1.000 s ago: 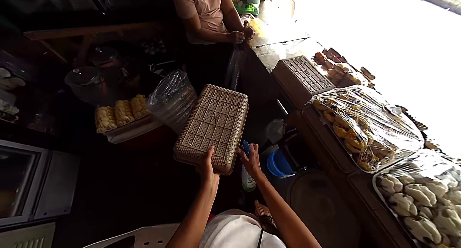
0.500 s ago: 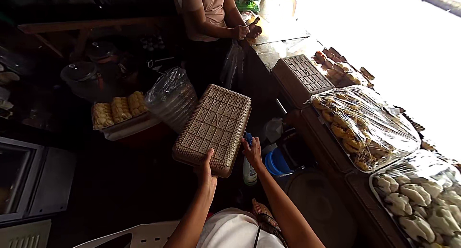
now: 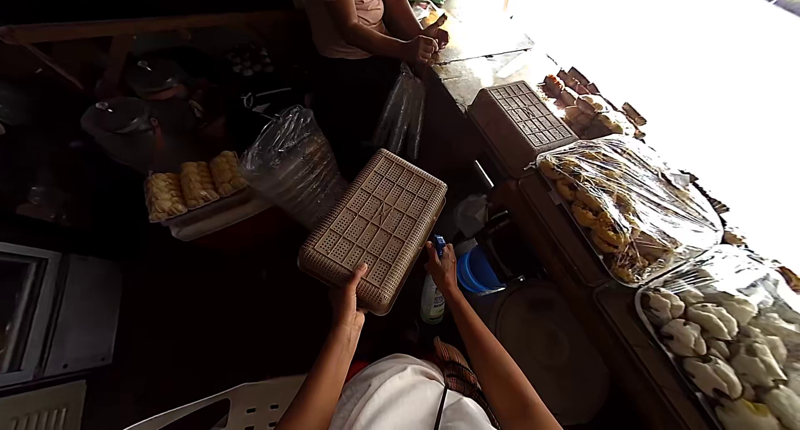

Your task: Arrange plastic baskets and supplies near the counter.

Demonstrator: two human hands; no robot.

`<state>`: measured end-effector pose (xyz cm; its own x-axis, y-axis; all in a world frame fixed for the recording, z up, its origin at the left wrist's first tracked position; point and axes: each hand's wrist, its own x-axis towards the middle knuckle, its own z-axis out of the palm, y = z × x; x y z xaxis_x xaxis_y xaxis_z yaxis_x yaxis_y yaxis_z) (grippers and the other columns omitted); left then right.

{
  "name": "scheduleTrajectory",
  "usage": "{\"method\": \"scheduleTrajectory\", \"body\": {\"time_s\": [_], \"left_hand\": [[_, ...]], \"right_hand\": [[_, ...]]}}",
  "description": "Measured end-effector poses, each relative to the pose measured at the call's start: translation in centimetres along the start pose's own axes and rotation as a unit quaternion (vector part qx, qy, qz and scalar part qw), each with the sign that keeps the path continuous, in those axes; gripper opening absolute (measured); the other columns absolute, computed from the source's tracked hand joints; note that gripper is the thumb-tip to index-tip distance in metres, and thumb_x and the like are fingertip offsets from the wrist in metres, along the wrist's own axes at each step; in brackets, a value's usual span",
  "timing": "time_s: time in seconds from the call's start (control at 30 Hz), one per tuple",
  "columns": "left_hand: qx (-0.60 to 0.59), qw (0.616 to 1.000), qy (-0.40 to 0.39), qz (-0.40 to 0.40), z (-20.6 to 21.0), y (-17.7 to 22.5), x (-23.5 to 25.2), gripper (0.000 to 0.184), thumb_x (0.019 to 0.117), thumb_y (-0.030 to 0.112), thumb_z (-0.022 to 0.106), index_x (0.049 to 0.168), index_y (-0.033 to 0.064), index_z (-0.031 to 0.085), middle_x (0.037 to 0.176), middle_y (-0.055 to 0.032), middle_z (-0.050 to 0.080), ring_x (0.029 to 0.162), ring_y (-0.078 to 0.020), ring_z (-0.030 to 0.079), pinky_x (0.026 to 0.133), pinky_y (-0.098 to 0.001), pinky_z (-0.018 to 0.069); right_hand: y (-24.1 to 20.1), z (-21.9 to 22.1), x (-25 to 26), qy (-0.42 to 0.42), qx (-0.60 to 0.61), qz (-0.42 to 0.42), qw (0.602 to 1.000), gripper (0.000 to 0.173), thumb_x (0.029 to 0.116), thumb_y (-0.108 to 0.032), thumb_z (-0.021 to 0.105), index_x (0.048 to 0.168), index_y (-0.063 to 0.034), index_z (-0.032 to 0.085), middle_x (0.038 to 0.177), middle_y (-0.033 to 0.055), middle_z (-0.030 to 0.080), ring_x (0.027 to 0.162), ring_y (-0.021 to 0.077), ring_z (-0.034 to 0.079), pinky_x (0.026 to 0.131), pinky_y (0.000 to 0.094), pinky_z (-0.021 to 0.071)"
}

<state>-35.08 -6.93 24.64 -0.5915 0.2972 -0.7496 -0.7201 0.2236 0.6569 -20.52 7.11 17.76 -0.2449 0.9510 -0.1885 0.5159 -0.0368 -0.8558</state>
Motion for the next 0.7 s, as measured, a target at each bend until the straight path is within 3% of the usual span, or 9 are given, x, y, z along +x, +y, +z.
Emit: {"method": "scheduleTrajectory", "body": {"time_s": [0.13, 0.33, 0.5, 0.7], "left_hand": [[0.012, 1.0, -0.009, -0.001, -0.7, -0.5, 0.5, 0.047, 0.0949, 0.026, 0.072, 0.134, 0.0056, 0.054, 0.117, -0.0203, 0.066, 0.101, -0.031, 0.067, 0.076, -0.0508, 0.057], [0.038, 0.999, -0.022, -0.007, -2.0, -0.7, 1.0, 0.049, 0.0959, 0.025, 0.071, 0.137, 0.0068, 0.052, 0.12, -0.0208, 0.065, 0.101, -0.0317, 0.067, 0.077, -0.0503, 0.0578], [0.05, 0.998, -0.034, -0.009, -2.8, -0.7, 1.6, 0.049, 0.0967, 0.025, 0.07, 0.139, 0.0076, 0.051, 0.121, -0.0209, 0.065, 0.102, -0.0319, 0.067, 0.077, -0.0495, 0.0582], [0.064, 0.997, -0.049, 0.0, -3.3, -1.1, 1.9, 0.046, 0.0988, 0.024, 0.066, 0.139, 0.0071, 0.051, 0.119, -0.0208, 0.065, 0.099, -0.0313, 0.068, 0.075, -0.049, 0.0591]], "right_hand": [[0.9, -0.5, 0.6, 0.011, 0.018, 0.011, 1.0, 0.043, 0.106, -0.03, 0.056, 0.119, 0.0116, 0.06, 0.114, 0.0242, 0.054, 0.085, 0.0235, 0.063, 0.077, 0.0332, 0.0566], [1.8, -2.1, 1.6, 0.014, -0.002, 0.042, 0.999, 0.047, 0.1074, -0.033, 0.053, 0.114, 0.0123, 0.063, 0.112, 0.026, 0.058, 0.09, 0.029, 0.065, 0.084, 0.0396, 0.0563], [2.4, -3.2, 2.1, -0.004, 0.025, 0.037, 0.999, 0.046, 0.1071, -0.031, 0.054, 0.122, 0.0126, 0.058, 0.118, 0.0264, 0.053, 0.087, 0.0261, 0.064, 0.079, 0.036, 0.0572], [2.6, -4.1, 2.3, -0.006, 0.026, 0.059, 0.998, 0.047, 0.1084, -0.031, 0.051, 0.117, 0.0142, 0.059, 0.114, 0.0264, 0.057, 0.088, 0.0274, 0.066, 0.082, 0.0382, 0.058]]}}
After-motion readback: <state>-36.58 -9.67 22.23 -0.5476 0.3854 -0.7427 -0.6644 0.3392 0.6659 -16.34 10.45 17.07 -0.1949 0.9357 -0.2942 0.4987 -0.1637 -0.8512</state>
